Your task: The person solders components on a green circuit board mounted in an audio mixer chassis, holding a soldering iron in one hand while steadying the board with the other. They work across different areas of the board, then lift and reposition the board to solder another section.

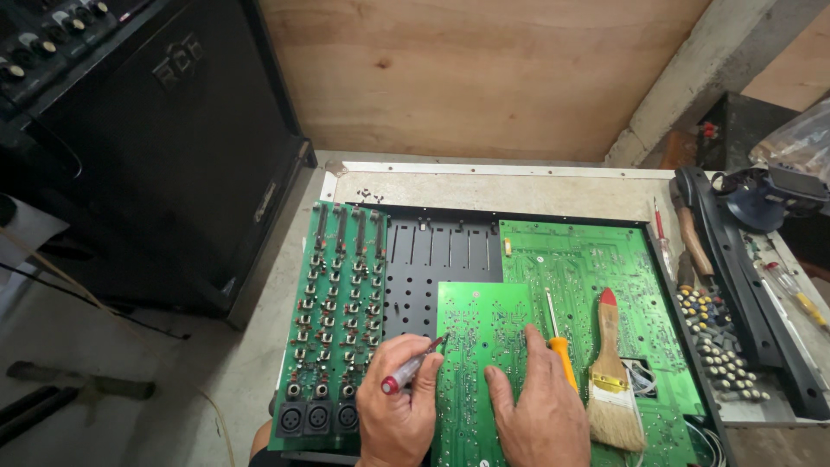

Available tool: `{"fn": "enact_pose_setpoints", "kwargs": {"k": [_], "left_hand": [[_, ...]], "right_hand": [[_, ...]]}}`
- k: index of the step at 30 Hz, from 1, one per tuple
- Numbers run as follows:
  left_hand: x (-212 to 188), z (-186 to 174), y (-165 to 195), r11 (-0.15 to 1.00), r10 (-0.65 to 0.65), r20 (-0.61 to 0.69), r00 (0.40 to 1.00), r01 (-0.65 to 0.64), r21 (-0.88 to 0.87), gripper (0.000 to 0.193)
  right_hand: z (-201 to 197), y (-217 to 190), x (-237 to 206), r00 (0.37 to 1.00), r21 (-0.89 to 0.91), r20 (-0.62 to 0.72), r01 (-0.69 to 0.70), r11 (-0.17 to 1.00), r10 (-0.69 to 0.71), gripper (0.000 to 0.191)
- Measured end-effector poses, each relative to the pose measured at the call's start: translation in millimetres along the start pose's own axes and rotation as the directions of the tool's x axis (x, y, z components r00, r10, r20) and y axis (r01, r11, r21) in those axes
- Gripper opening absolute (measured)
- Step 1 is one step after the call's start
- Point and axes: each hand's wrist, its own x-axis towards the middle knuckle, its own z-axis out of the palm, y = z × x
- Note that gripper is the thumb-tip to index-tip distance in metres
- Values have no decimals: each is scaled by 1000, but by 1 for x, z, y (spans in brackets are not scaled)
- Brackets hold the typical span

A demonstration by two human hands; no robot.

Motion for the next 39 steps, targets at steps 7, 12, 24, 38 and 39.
{"fn": "enact_pose_setpoints", "kwargs": {"k": [7,12,24,38,39], "left_hand": [[0,0,1,1000,-8,19,1000,8,-28,20],[1,0,2,999,-19,37,999,20,-30,21],[1,5,0,954,280,85,956,-287,86,32],[0,2,2,990,143,8,990,-143,-5,26],[-1,1,2,994,107,33,994,-106,-30,25]], "right_hand": [[1,1,0,1000,-2,-17,22,1000,-22,82],[0,0,-1,1000,5,-7,3,1000,-3,82],[3,2,1,998,-14,-44,40,999,-40,81],[0,-2,0,998,14,-42,41,999,-41,80],[0,-2,0,999,15,-42,31,999,-30,80]]}}
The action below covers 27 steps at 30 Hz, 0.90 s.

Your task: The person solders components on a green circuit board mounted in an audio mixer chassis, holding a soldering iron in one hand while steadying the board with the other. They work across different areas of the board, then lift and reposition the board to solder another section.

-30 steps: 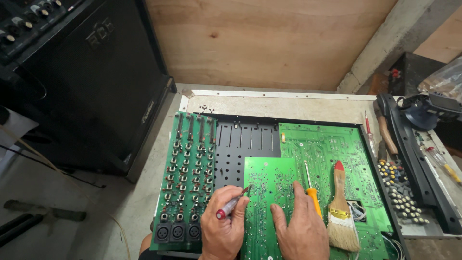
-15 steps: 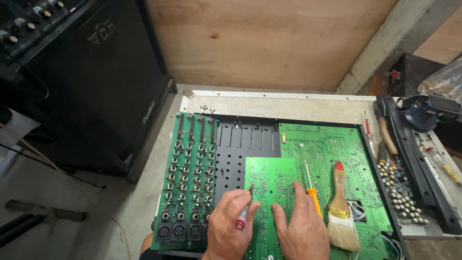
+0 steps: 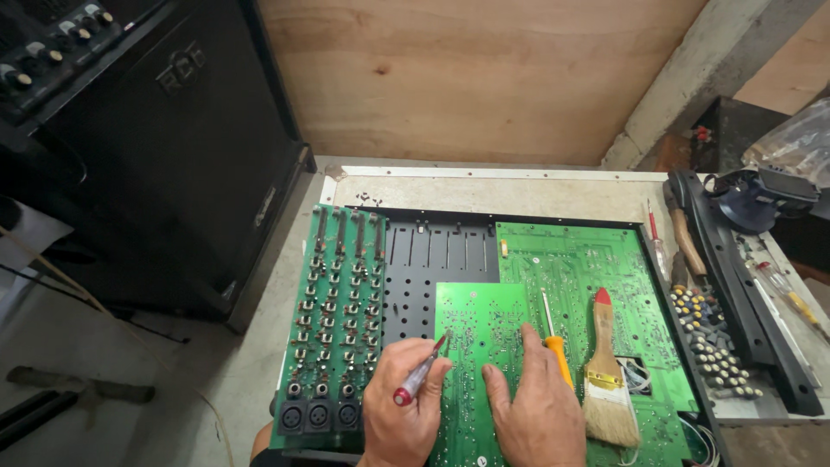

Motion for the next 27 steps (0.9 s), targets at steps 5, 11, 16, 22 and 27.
{"fn": "enact_pose_setpoints", "kwargs": {"k": [5,11,16,22,27], "left_hand": [[-1,-1,-3,998,44,12,999,-45,51,25],[-3,-1,-4,995,-102,-47,994,103,13,25],[-1,-2,-4,986,-166,-72,984,163,-46,23],[1,-1,-5,990,-135,-81,988,132,-41,24],[1,1,-4,996,-87,-64,994,85,-28,25]], "right_hand": [[-1,-1,0,1000,-6,10,-12,1000,12,80],[-1,-1,-1,999,-16,29,-24,1000,25,81],[-2,-1,-2,998,-26,52,-45,999,46,82],[-2,1,0,998,-23,57,-35,999,37,83],[-2,1,1,996,-18,74,-41,999,42,83]]}}
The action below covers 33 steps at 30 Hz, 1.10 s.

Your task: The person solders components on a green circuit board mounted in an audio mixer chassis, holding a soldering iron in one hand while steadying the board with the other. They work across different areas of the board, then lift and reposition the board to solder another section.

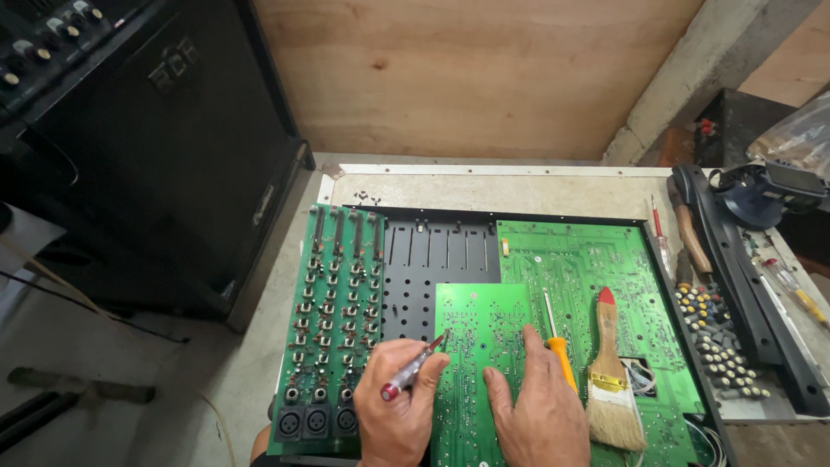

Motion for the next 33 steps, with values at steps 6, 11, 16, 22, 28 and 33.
{"fn": "enact_pose_setpoints", "kwargs": {"k": [6,11,16,22,28,33], "left_hand": [[-1,0,1,998,18,5,1000,-18,68,26],[0,0,1,996,62,2,998,-62,71,26],[1,1,2,998,52,-13,999,-52,43,25],[0,1,0,998,34,4,999,-34,58,26],[-1,1,2,993,100,11,995,-101,65,26],[-1,1,2,997,53,15,998,-54,58,26]], "right_hand": [[0,-2,-1,1000,-9,1,-26,1000,26,83],[2,-1,0,999,6,-31,18,1000,-18,83],[2,1,1,1000,12,-26,15,1000,-15,84],[2,0,-1,999,2,-35,18,1000,-18,83],[2,0,-1,1000,-1,-29,5,1000,-5,82],[3,1,0,999,10,-41,35,999,-34,82]]}}
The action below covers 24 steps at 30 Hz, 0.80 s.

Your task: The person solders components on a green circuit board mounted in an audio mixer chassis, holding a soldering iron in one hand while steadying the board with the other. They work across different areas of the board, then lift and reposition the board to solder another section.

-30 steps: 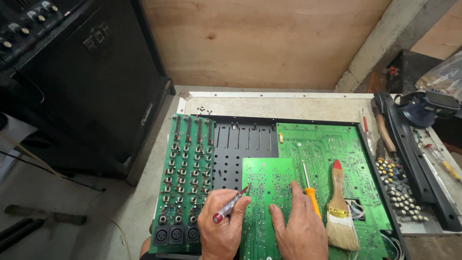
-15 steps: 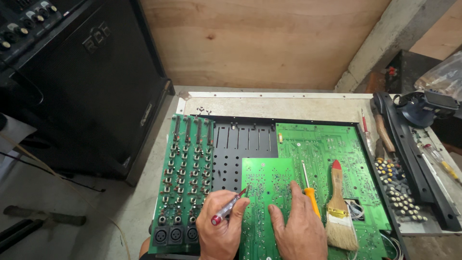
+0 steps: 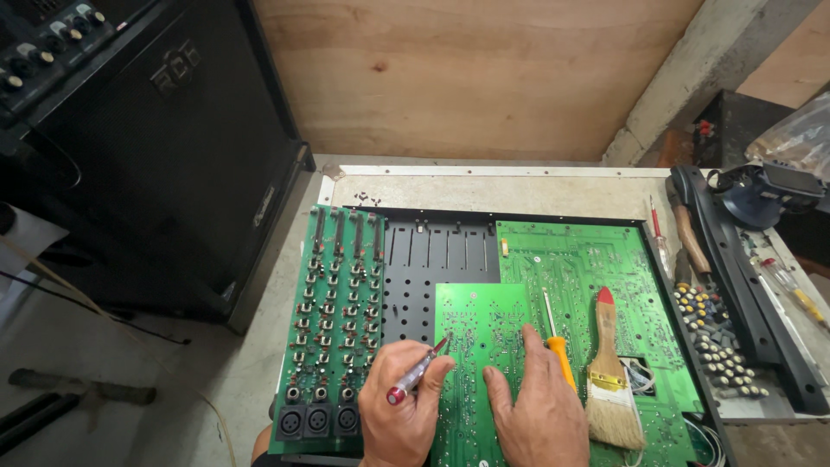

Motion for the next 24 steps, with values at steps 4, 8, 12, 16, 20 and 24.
{"fn": "enact_pose_setpoints", "kwargs": {"k": [4,8,12,16,20,24], "left_hand": [[0,1,-1,1000,-9,-3,1000,9,9,27],[0,0,-2,998,-63,2,998,63,-18,25],[0,-1,-2,1000,-10,-6,1000,10,4,26],[1,0,-1,999,-41,-4,999,41,6,26],[2,1,-2,998,-68,4,998,68,-1,26],[-1,1,-1,992,-112,25,993,114,-62,25]], "right_hand": [[0,-1,-1,1000,3,0,-7,1000,7,82],[0,-2,-1,1000,-9,6,-28,1000,28,82],[0,-1,-1,999,5,-40,31,1000,-31,82],[0,-1,-1,1000,-1,-19,6,1000,-6,81],[0,-1,-1,1000,-5,-21,3,1000,-4,81],[-1,-1,-1,1000,-7,-26,14,1000,-14,81]]}}
